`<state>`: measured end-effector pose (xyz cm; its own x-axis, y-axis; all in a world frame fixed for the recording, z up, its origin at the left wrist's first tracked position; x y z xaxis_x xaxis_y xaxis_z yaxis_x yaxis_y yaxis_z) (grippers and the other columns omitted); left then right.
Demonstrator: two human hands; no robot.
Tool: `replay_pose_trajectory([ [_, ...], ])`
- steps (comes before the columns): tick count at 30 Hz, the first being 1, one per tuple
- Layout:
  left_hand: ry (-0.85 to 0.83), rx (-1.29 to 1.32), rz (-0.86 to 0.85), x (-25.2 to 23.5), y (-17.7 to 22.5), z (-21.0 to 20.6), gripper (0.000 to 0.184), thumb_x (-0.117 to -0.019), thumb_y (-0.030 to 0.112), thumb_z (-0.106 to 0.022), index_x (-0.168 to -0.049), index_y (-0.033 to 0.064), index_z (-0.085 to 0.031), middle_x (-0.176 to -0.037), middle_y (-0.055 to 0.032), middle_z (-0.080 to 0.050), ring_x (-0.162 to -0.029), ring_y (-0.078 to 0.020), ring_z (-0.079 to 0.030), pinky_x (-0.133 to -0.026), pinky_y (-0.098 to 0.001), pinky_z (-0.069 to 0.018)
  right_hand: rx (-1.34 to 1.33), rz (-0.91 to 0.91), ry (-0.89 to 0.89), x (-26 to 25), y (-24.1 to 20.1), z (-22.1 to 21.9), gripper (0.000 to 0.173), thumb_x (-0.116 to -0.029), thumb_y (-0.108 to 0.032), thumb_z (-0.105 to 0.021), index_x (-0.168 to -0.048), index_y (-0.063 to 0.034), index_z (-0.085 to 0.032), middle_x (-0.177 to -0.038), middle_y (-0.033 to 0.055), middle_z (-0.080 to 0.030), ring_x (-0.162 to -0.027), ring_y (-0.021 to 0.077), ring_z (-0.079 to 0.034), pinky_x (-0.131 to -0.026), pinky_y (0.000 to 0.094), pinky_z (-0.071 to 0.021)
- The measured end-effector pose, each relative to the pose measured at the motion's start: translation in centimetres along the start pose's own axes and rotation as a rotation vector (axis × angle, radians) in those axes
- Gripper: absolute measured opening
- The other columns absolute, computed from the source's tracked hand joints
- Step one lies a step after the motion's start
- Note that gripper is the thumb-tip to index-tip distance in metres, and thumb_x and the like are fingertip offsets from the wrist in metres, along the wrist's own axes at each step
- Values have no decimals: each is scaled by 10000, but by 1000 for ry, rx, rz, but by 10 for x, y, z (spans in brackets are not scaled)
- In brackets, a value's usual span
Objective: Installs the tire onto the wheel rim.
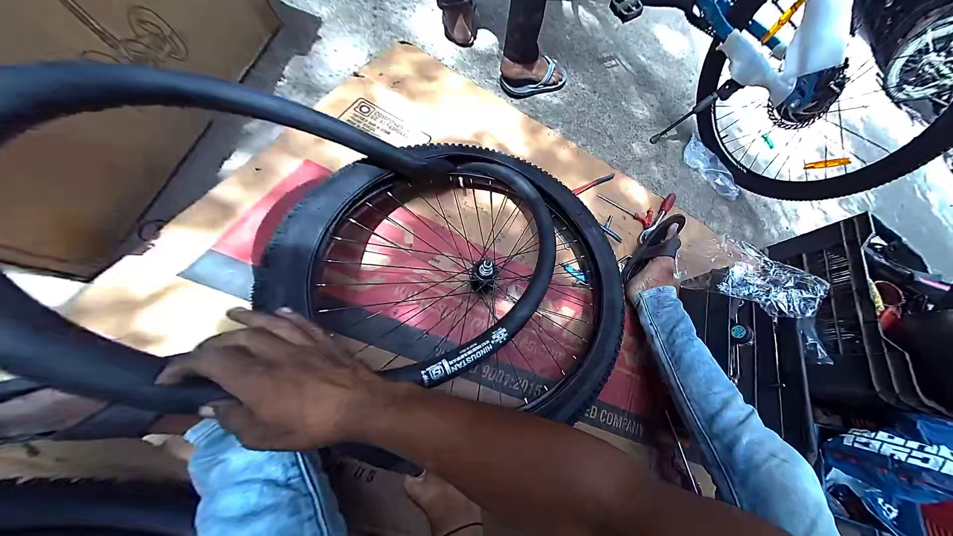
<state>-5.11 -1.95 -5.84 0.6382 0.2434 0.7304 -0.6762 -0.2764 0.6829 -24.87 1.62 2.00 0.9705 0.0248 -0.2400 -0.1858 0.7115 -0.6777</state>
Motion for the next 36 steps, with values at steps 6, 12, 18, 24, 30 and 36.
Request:
replay_pose_trajectory([
  [6,-164,25,-253,-44,-37,6,472,-876,-77,-677,-1315,-61,-505,-1105,-153,-679,-976,-178,-703,-854,-360,-619,396,-300,-155,138,63,134,850,-720,-359,-845,-1500,-312,-512,-1612,33,-412,-1451,286,-412,-1109,559,-420],
  [12,-145,10,-245,-40,-36,6,446,-877,-79,-668,-1298,-50,-522,-1115,-164,-668,-977,-188,-697,-848,-370,-615,598,-143,-903,240,176,135,727,-742,-261,-861,-1415,-217,-591,-1377,96,-605,-1193,357,-582,-916,558,-514],
  [18,-175,37,-269,-49,-36,6,447,-874,-89,-665,-1295,-56,-517,-1069,-141,-698,-950,-183,-717,-848,-359,-621,489,-114,-562,156,137,190,283,-998,-73,-583,-1270,-101,-660,-1209,141,-692,-860,351,-718,-688,556,-586],
  [24,-196,71,-244,-42,-46,4,375,-900,-88,-636,-1260,-73,-531,-997,-144,-740,-893,-214,-748,-803,-363,-641,428,-121,15,-28,104,201,283,-1008,-90,-566,-1252,-147,-696,-1241,72,-693,-982,249,-722,-770,442,-611],
  [30,-221,45,-246,-46,-45,9,409,-902,-85,-627,-1292,-67,-506,-1050,-151,-735,-937,-220,-744,-844,-371,-632,296,-314,-239,4,131,79,518,-866,-97,-749,-1367,-155,-632,-1445,123,-556,-1150,325,-652,-874,515,-600],
  [36,-174,-1,-155,-63,-59,24,422,-926,-29,-628,-1328,-14,-500,-1097,-139,-665,-948,-196,-692,-825,-400,-614,168,-503,-390,149,66,46,692,-878,-170,-730,-1525,-220,-490,-1673,91,-302,-1133,349,-635,-862,528,-572],
])
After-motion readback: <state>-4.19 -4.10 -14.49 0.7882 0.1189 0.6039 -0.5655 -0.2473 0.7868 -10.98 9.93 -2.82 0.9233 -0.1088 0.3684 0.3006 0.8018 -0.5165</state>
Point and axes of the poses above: each hand's wrist, its own x-axis away from the middle knuckle, its own z-axis out of the back of the hand, y = z × x, the point moved 8 cm from there along -x, towards the middle knuckle
